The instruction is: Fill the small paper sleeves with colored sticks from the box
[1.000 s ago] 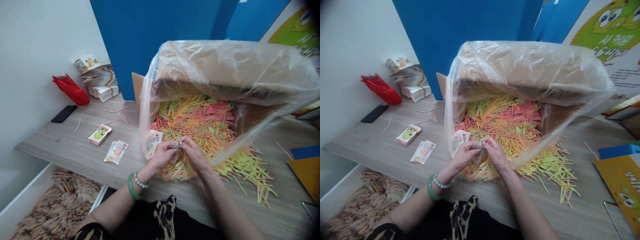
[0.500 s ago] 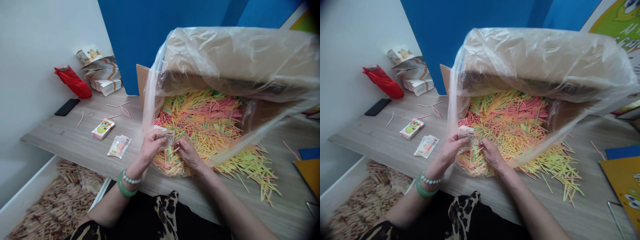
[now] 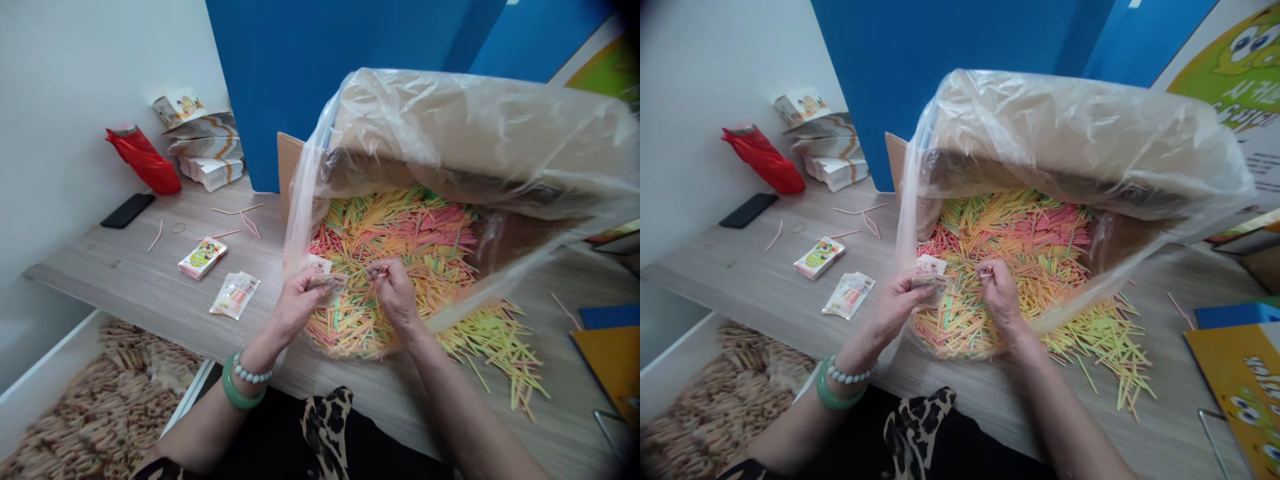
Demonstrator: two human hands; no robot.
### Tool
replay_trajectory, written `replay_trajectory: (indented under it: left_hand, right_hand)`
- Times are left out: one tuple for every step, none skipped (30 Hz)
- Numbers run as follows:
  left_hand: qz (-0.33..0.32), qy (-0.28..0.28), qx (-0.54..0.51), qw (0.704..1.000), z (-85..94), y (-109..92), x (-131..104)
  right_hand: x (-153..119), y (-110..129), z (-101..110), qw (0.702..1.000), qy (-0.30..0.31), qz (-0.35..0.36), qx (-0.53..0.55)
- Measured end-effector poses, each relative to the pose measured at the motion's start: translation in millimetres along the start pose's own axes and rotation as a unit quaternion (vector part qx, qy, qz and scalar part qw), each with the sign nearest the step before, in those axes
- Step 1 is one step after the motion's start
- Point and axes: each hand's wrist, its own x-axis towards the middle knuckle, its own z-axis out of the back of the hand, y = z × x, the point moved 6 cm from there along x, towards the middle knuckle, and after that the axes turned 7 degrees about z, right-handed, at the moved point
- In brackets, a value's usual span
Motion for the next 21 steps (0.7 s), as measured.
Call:
replay_trajectory:
  left_hand:
    - [-0.002,0.000,0.005,1.000,-0.3,0,0]
    - [-0.003,0.001,0.010,1.000,-0.4,-1,0]
    - [-0.003,0.002,0.013,1.000,-0.4,-1,0]
    - [-0.003,0.005,0.017,1.000,-0.7,0,-1]
    - [-0.004,0.008,0.020,1.000,-1.0,0,-1]
    - [-0.004,0.009,0.024,1.000,-1.3,1,-2]
    - [-0.006,0.010,0.026,1.000,-1.6,1,-3]
    - [-0.008,0.010,0.027,1.000,-1.9,2,-3]
    - [-0.010,0.009,0.028,1.000,-2.0,2,-4]
    - [-0.011,0.009,0.027,1.000,-1.9,2,-5]
    - [-0.012,0.008,0.024,1.000,-1.5,1,-5]
    - [-0.012,0.007,0.020,1.000,-0.8,0,-6]
    - [-0.011,0.007,0.015,1.000,0.2,-1,-8]
    - [-0.011,0.004,0.008,1.000,1.8,-3,-9]
    - [-0.009,0.002,0.000,1.000,3.6,-4,-10]
    - [-0.009,-0.002,-0.008,1.000,5.6,-6,-11]
    - [-0.010,-0.006,-0.014,1.000,7.8,-8,-13]
    - [-0.012,-0.010,-0.019,1.000,9.9,-10,-14]
    - [-0.016,-0.014,-0.021,1.000,11.9,-12,-15]
    - [-0.022,-0.017,-0.022,0.999,13.6,-14,-16]
    - [-0.026,-0.020,-0.021,0.999,15.0,-15,-17]
  right_hand:
    - [-4,2,-2,0.998,0.008,0.033,-0.043]
    - [-9,4,-6,0.995,0.027,0.058,-0.079]
    - [-14,3,-12,0.990,0.053,0.074,-0.103]
    - [-18,3,-19,0.986,0.084,0.082,-0.116]
    - [-21,1,-27,0.982,0.119,0.085,-0.121]
    - [-24,0,-35,0.977,0.153,0.087,-0.121]
    - [-26,-1,-42,0.972,0.182,0.088,-0.119]
    - [-26,-1,-48,0.968,0.203,0.092,-0.114]
    - [-26,-2,-53,0.966,0.215,0.097,-0.108]
    - [-25,-3,-55,0.965,0.218,0.101,-0.104]
    - [-24,-5,-56,0.966,0.215,0.103,-0.102]
    - [-23,-7,-56,0.967,0.210,0.101,-0.102]
    - [-23,-10,-55,0.968,0.205,0.098,-0.103]
    - [-23,-12,-54,0.969,0.200,0.094,-0.106]
    - [-23,-13,-52,0.970,0.197,0.091,-0.109]
    - [-24,-12,-49,0.970,0.195,0.090,-0.113]
    - [-25,-11,-47,0.968,0.198,0.094,-0.119]
    - [-25,-8,-44,0.965,0.202,0.099,-0.133]
    - [-25,-4,-41,0.960,0.208,0.103,-0.157]
    - [-24,-1,-38,0.952,0.216,0.102,-0.193]
    - [-22,1,-35,0.941,0.226,0.098,-0.234]
